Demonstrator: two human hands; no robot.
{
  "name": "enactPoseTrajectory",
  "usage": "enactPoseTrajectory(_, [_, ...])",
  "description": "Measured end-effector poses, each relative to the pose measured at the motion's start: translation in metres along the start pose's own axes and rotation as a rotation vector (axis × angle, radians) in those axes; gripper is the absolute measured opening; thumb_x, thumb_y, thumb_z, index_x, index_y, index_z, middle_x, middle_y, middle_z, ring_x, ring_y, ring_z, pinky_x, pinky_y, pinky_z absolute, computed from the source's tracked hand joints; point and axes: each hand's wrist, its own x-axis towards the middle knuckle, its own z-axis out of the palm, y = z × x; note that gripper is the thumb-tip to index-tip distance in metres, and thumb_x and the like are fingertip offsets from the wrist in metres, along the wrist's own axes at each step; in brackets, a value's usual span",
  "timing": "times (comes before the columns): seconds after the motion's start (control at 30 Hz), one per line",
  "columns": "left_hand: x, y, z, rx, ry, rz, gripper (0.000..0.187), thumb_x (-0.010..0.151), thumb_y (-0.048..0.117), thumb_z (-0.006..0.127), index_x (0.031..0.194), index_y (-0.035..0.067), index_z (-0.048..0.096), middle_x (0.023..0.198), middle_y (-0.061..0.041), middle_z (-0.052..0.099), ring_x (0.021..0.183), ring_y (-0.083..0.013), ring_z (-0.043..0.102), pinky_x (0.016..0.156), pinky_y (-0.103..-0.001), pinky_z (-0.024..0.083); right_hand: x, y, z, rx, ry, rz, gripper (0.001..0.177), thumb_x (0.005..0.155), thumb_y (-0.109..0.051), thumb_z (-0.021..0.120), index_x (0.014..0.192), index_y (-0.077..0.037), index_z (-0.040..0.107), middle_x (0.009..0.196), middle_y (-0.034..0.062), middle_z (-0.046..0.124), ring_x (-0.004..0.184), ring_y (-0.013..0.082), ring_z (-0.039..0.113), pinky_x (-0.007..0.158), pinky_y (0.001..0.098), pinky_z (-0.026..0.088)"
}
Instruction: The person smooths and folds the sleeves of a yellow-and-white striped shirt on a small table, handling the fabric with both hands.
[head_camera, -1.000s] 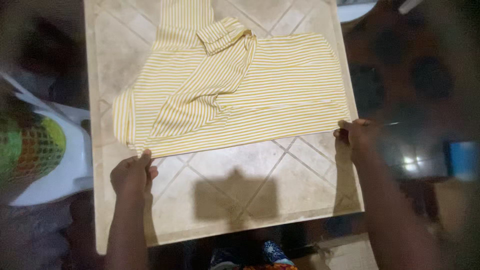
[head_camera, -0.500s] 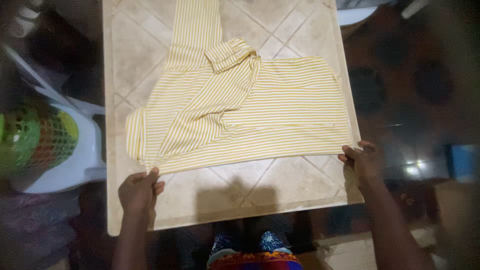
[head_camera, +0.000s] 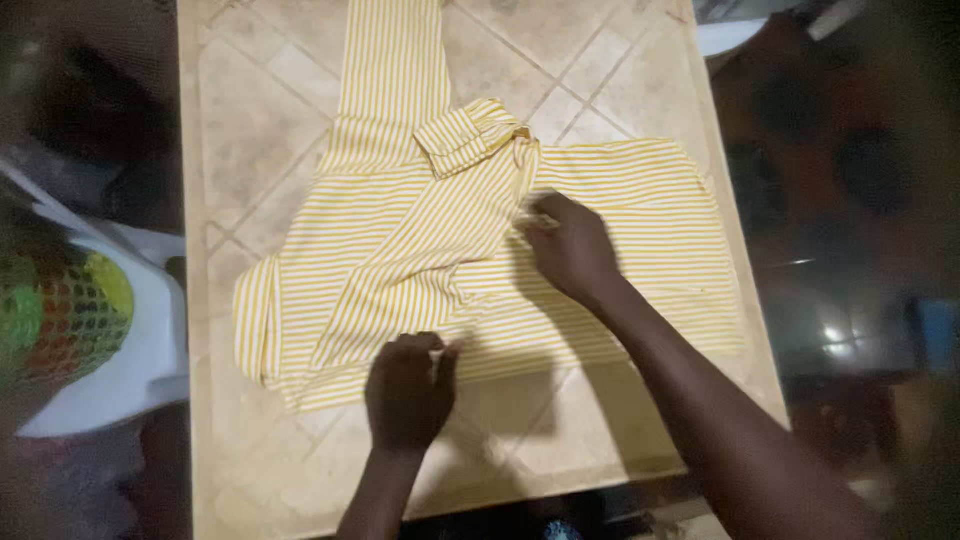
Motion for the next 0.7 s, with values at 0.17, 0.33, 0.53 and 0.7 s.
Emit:
enactPoseTrajectory(0.17, [0.011, 0.0, 0.006, 0.139, -0.053, 0.161, 0.029, 0.091, 0.036, 0.072, 0.079, 0.012, 0.06, 0.074, -0.011, 0.058, 0.073, -0.0346, 0.059, 0.065, -0.049, 0.048, 0.082, -0.07, 0.022, -0.253, -0.055, -0.286, 0.059, 0.079, -0.006, 0.069, 0.136, -0.01, 0.058, 0.14, 0.0235, 0.052, 0.099, 0.043, 0.068, 0.077, 0.0517, 0.055])
enactPoseTrajectory(0.33, [0.012, 0.007, 0.0, 0.086, 0.023, 0.15, 0.025, 0.091, 0.033, 0.072, 0.083, 0.012, 0.061, 0.076, -0.01, 0.059, 0.075, -0.0336, 0.059, 0.066, -0.047, 0.048, 0.113, -0.051, 0.043, -0.376, -0.189, -0.32, 0.057, 0.077, -0.011, 0.068, 0.134, -0.013, 0.059, 0.136, 0.0202, 0.054, 0.096, 0.0415, 0.067, 0.074, 0.0554, 0.053])
enactPoseTrajectory(0.53, [0.017, 0.009, -0.003, 0.116, 0.056, 0.196, 0.045, 0.092, 0.032, 0.072, 0.125, 0.002, 0.065, 0.076, -0.01, 0.057, 0.07, -0.0306, 0.057, 0.061, -0.045, 0.047, 0.178, -0.006, 0.053, -0.236, 0.148, -0.212, 0.017, 0.096, -0.017, 0.06, 0.105, -0.004, 0.066, 0.087, 0.0209, 0.071, 0.08, 0.0404, 0.07, 0.072, 0.0528, 0.054])
enactPoseTrajectory(0.7, [0.015, 0.006, -0.004, 0.124, -0.003, 0.189, 0.053, 0.092, 0.033, 0.071, 0.134, 0.003, 0.062, 0.072, -0.009, 0.052, 0.066, -0.0296, 0.054, 0.059, -0.044, 0.046, 0.231, -0.007, 0.006, 0.541, 0.416, -0.019, 0.02, 0.098, -0.018, 0.062, 0.085, -0.003, 0.066, 0.072, 0.0049, 0.067, 0.063, 0.0171, 0.068, 0.061, 0.0387, 0.053])
